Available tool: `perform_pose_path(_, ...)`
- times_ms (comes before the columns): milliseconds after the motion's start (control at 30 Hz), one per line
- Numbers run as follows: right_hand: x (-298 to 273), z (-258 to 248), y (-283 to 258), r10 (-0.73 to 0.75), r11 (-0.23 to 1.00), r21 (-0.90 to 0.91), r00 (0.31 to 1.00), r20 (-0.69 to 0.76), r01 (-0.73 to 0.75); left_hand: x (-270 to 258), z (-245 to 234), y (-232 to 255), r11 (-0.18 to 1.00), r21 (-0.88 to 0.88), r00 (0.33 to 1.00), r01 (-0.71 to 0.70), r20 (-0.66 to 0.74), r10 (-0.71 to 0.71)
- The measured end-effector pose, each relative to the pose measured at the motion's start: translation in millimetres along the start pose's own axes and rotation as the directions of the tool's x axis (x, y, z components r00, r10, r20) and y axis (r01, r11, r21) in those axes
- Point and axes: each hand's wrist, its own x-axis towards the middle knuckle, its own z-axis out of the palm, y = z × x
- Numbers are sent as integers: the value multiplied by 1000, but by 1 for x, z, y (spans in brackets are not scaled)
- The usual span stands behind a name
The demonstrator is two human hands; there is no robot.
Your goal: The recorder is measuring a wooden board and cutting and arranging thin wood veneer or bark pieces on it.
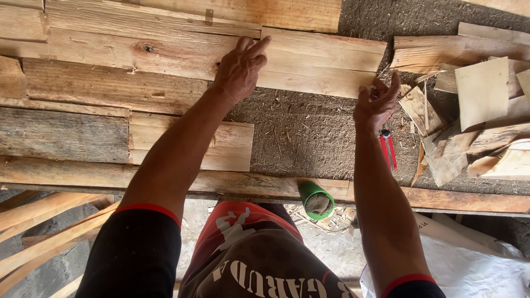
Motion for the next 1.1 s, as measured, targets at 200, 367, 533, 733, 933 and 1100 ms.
perform_pose_path(200,-7,1,-19,69,997,19,998,-10,-69,13,-8,25,993,94,989,76,118,-87)
perform_pose_path(367,-10,1,-17,-9,999,-46,1000,5,9,21,-10,40,990,117,988,74,125,-88)
perform_pose_path(533,-15,2,-24,-124,989,-80,992,-21,122,26,34,45,963,268,992,39,108,-70)
perform_pose_path(733,-16,-1,-30,-37,998,-46,999,38,39,34,17,59,962,272,997,10,76,-32)
perform_pose_path(933,-16,-2,-36,-11,996,-89,997,71,18,38,36,60,962,267,988,49,125,-85)
perform_pose_path(1100,-19,-5,-41,-31,989,-138,995,95,44,48,56,66,960,264,994,92,27,-103)
